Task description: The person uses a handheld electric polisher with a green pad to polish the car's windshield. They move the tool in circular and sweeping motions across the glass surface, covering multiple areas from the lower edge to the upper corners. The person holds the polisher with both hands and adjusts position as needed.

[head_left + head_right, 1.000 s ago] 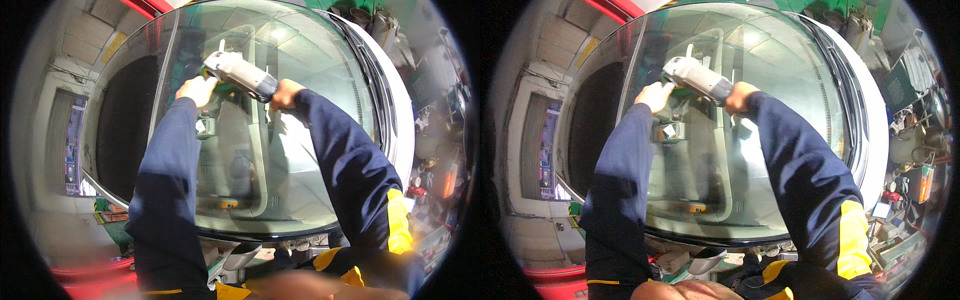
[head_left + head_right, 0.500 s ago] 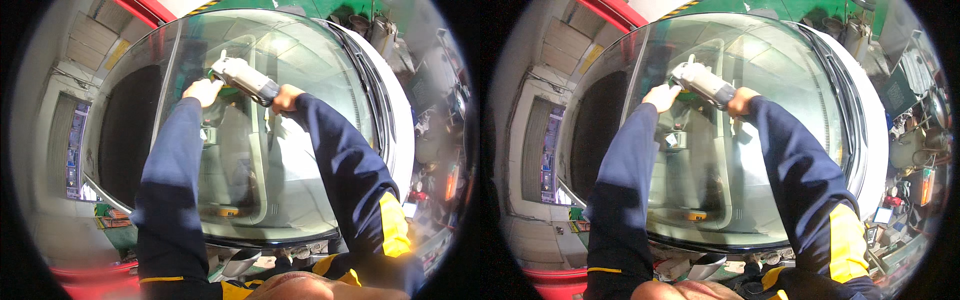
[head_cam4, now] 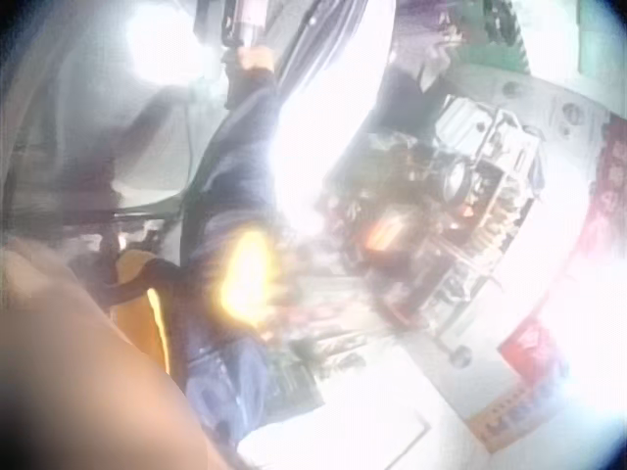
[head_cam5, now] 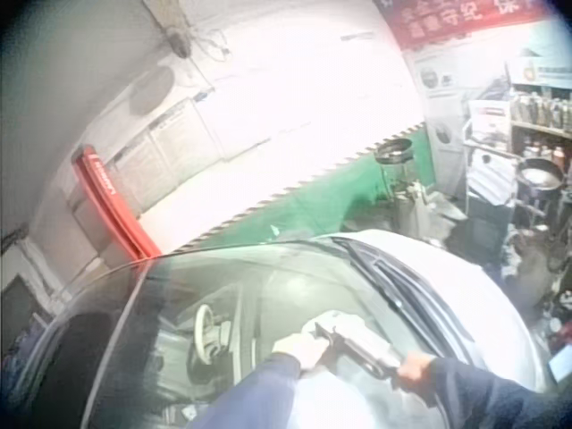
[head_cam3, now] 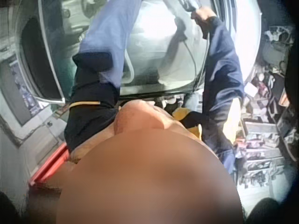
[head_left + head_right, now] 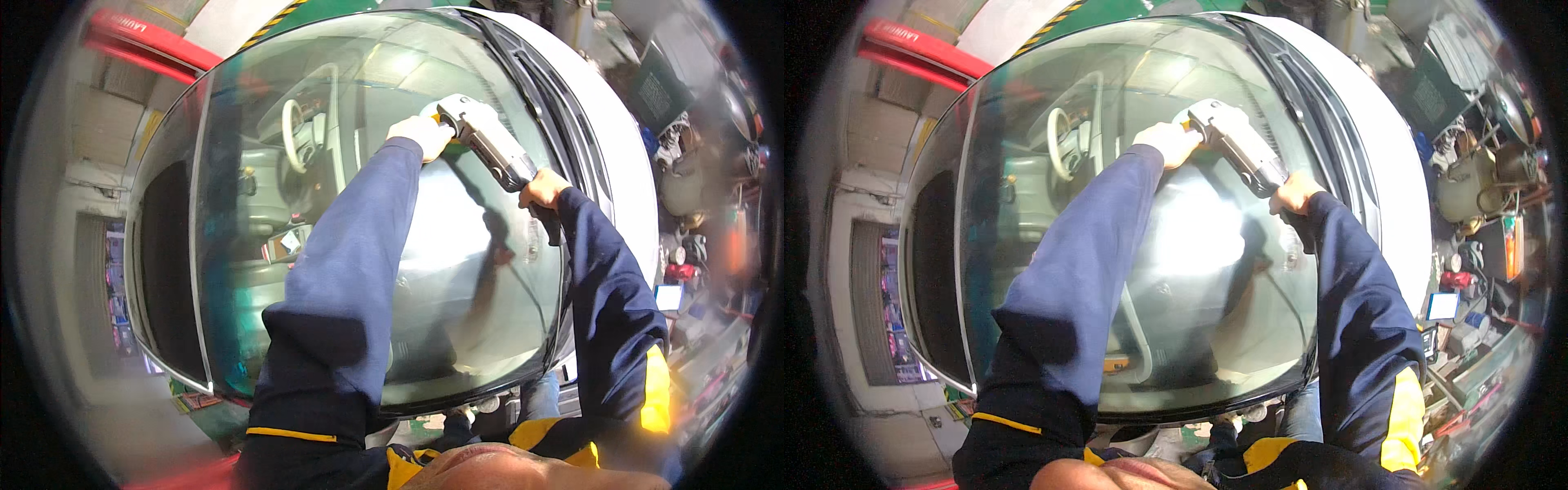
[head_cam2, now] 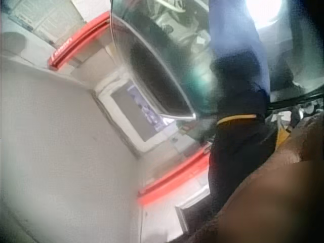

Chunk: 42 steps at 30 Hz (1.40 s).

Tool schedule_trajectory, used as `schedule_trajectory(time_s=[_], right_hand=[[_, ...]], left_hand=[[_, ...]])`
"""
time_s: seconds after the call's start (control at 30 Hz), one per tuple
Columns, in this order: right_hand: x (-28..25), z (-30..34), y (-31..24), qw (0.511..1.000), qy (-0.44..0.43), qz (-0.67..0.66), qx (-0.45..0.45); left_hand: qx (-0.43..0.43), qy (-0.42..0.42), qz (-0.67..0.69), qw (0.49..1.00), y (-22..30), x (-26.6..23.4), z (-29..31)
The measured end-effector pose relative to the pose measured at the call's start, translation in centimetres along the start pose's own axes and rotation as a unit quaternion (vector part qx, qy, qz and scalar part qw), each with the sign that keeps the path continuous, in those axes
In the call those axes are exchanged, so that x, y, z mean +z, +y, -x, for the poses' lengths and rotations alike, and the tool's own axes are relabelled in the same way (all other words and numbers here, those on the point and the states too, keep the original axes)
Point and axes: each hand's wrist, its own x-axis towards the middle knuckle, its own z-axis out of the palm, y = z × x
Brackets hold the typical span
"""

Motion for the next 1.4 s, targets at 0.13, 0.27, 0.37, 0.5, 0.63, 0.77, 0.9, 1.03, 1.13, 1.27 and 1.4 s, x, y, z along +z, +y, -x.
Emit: schedule_trajectory(time_s=[0.13,0.27,0.37,0.5,0.63,0.77,0.9,1.03,1.13,1.27,1.4], right_hand=[[-3.2,-0.9,6.3,0.998,0.019,0.013,0.053],[-5.2,-0.1,10.2,0.995,0.024,-0.025,0.09],[-5.5,0.5,11.6,0.996,0.042,-0.011,0.084],[-4.6,1.7,11.2,0.994,0.041,-0.028,0.095],[-1.6,3.3,6.6,0.997,0.031,-0.022,0.072],[2.7,5.8,-0.6,1.0,0.023,0.013,0.016],[7.5,8.1,-8.8,0.998,-0.02,0.057,0.005],[12.7,9.5,-15.6,0.99,-0.032,0.121,-0.062],[16.7,9.9,-19.9,0.982,-0.062,0.147,-0.105],[22.0,11.2,-25.9,0.969,-0.063,0.187,-0.151],[24.8,13.2,-29.8,0.947,-0.138,0.205,-0.207]], left_hand=[[0.022,-0.014,-0.011,1.0,6.5,2.0,-3.9],[0.042,-0.039,-0.021,0.998,10.9,3.4,-5.8],[0.054,0.009,0.016,0.998,12.1,4.3,-6.3],[0.068,-0.015,0.009,0.998,11.4,4.3,-5.2],[0.047,-0.012,0.002,0.999,7.2,2.7,-1.7],[0.083,-0.01,-0.07,0.994,-0.4,0.5,4.1],[-0.056,0.005,-0.02,0.998,-7.7,-1.8,11.1],[-0.135,0.045,0.029,0.989,-15.2,-3.3,17.9],[-0.177,0.068,0.032,0.981,-20.7,-3.5,22.8],[-0.22,0.105,0.049,0.969,-27.0,-3.8,29.8],[-0.265,0.125,0.027,0.956,-30.5,-3.2,35.8]])
